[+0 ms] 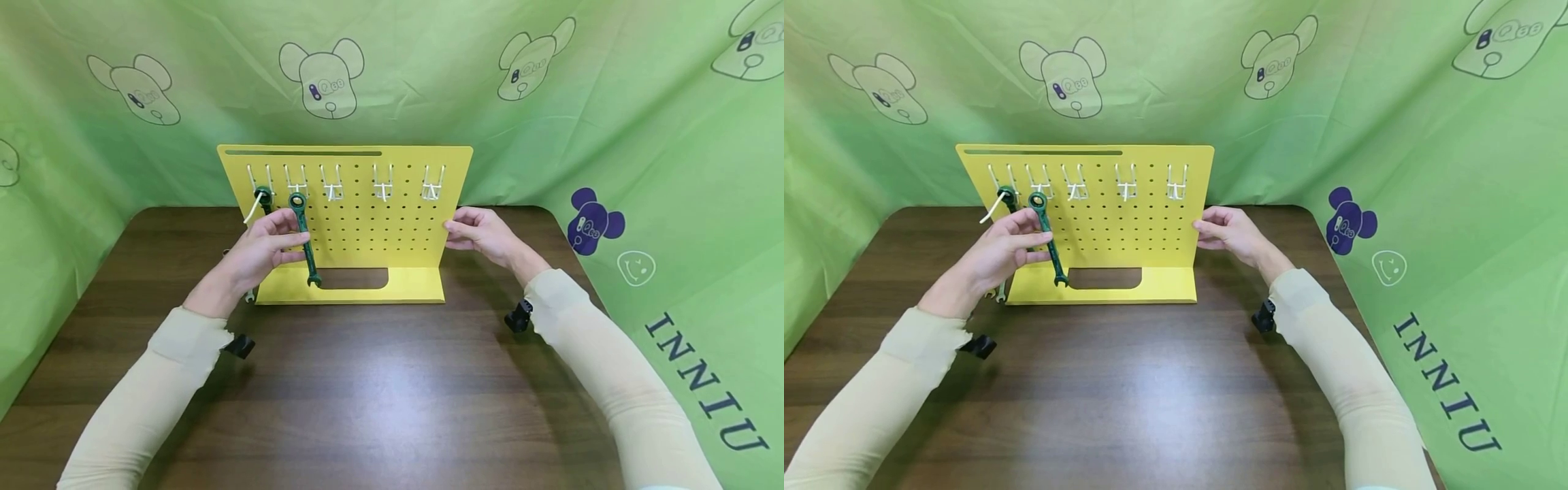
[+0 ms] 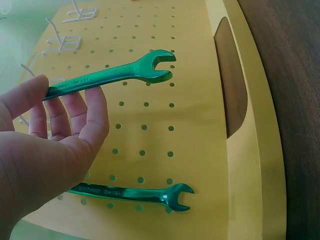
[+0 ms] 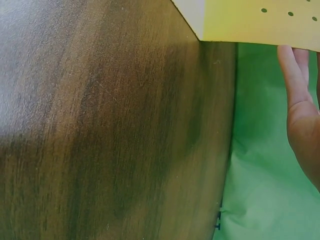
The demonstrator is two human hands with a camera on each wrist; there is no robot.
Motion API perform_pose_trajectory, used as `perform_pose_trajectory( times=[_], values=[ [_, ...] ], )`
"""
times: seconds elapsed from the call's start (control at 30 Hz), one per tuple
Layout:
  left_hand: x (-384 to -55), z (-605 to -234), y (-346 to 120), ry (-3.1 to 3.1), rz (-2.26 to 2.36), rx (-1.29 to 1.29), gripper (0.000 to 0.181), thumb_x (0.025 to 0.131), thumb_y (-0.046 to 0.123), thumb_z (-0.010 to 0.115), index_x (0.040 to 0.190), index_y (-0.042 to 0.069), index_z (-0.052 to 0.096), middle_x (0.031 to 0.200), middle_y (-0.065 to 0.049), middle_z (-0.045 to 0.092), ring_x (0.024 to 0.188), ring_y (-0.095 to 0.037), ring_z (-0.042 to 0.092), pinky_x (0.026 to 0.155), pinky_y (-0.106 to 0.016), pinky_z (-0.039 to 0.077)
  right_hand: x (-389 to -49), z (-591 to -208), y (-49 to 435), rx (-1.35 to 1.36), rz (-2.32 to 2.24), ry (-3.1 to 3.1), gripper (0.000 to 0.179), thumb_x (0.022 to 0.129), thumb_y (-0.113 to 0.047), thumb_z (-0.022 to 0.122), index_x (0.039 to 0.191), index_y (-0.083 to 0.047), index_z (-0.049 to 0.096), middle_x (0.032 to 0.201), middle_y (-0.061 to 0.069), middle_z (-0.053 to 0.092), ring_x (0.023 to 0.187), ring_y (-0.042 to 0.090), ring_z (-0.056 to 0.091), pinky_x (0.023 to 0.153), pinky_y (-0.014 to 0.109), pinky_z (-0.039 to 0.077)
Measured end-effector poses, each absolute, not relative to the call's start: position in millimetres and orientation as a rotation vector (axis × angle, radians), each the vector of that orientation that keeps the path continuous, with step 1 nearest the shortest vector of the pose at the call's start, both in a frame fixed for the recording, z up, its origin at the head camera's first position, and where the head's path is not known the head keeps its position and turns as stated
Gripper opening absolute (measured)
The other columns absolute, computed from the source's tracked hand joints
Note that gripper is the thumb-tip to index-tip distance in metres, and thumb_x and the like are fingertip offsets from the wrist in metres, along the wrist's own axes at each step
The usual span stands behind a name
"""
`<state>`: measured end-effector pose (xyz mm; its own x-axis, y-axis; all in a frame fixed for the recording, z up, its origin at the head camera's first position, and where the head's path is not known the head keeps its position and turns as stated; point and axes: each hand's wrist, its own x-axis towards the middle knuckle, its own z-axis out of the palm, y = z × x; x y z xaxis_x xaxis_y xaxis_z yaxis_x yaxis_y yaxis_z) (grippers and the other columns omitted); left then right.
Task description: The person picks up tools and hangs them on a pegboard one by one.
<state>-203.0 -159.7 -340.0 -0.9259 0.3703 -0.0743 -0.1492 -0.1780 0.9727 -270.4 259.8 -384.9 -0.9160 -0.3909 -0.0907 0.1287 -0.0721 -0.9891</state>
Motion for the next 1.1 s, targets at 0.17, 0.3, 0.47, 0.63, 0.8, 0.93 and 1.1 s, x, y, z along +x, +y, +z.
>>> perform_pose_trajectory(
  times=[0.17,0.3,0.47,0.63,0.8,0.93,1.1],
  values=[
    [-206.3,-343.9,-160.2,1.743,2.158,0.218,0.018,0.092,0.012,0.064,0.102,0.009,0.05,0.095,-0.001,0.047,0.091,-0.018,0.05,0.089,-0.041,0.05,-270.0,-383.9,260.1,-0.273,-2.05,1.866,0.007,0.089,-0.002,0.065,0.095,-0.005,0.065,0.089,0.01,0.067,0.081,0.023,0.067,0.087,0.047,0.051],
    [-208.4,-354.6,-159.3,1.791,2.07,0.194,0.026,0.093,0.024,0.064,0.109,0.007,0.053,0.112,-0.009,0.052,0.104,-0.025,0.049,0.098,-0.047,0.041,-269.3,-383.7,260.4,-0.275,-2.055,1.869,0.007,0.089,-0.002,0.065,0.095,-0.004,0.065,0.09,0.01,0.067,0.081,0.023,0.067,0.087,0.048,0.05],
    [-206.7,-371.1,-161.9,1.811,1.948,0.164,0.032,0.095,0.029,0.059,0.117,0.006,0.055,0.132,-0.019,0.049,0.109,-0.025,0.053,0.104,-0.053,0.034,-268.7,-384.4,259.9,-0.271,-2.045,1.886,0.007,0.089,-0.003,0.066,0.096,-0.005,0.065,0.089,0.009,0.066,0.081,0.023,0.067,0.086,0.046,0.052],
    [-206.0,-383.1,-167.3,1.802,1.893,0.142,0.051,0.096,0.03,0.059,0.132,-0.003,0.047,0.138,-0.023,0.044,0.114,-0.028,0.051,0.106,-0.054,0.033,-269.0,-385.3,259.8,-0.271,-2.053,1.879,0.008,0.088,-0.003,0.066,0.096,-0.004,0.065,0.09,0.009,0.066,0.08,0.023,0.067,0.088,0.048,0.05],
    [-207.9,-391.1,-170.3,1.77,1.859,0.081,0.058,0.096,0.032,0.057,0.136,-0.006,0.041,0.14,-0.025,0.04,0.126,-0.035,0.044,0.107,-0.052,0.032,-268.4,-385.8,259.9,-0.264,-2.051,1.89,0.007,0.088,-0.003,0.066,0.095,-0.005,0.065,0.09,0.009,0.066,0.08,0.023,0.067,0.088,0.049,0.05],
    [-210.9,-394.7,-171.1,1.74,1.854,0.032,0.057,0.097,0.033,0.057,0.137,-0.003,0.038,0.141,-0.023,0.038,0.128,-0.035,0.043,0.106,-0.05,0.034,-267.9,-384.8,258.7,-0.269,-2.058,1.886,0.007,0.089,-0.002,0.066,0.095,-0.005,0.065,0.09,0.009,0.066,0.08,0.022,0.067,0.086,0.047,0.051],
    [-213.4,-395.8,-171.2,1.692,1.862,-0.001,0.058,0.096,0.034,0.057,0.138,0.0,0.038,0.14,-0.021,0.037,0.129,-0.039,0.039,0.105,-0.05,0.036,-267.5,-383.9,258.2,-0.267,-2.066,1.873,0.007,0.089,-0.001,0.064,0.094,-0.006,0.065,0.09,0.008,0.066,0.08,0.022,0.067,0.086,0.046,0.052]
  ],
)
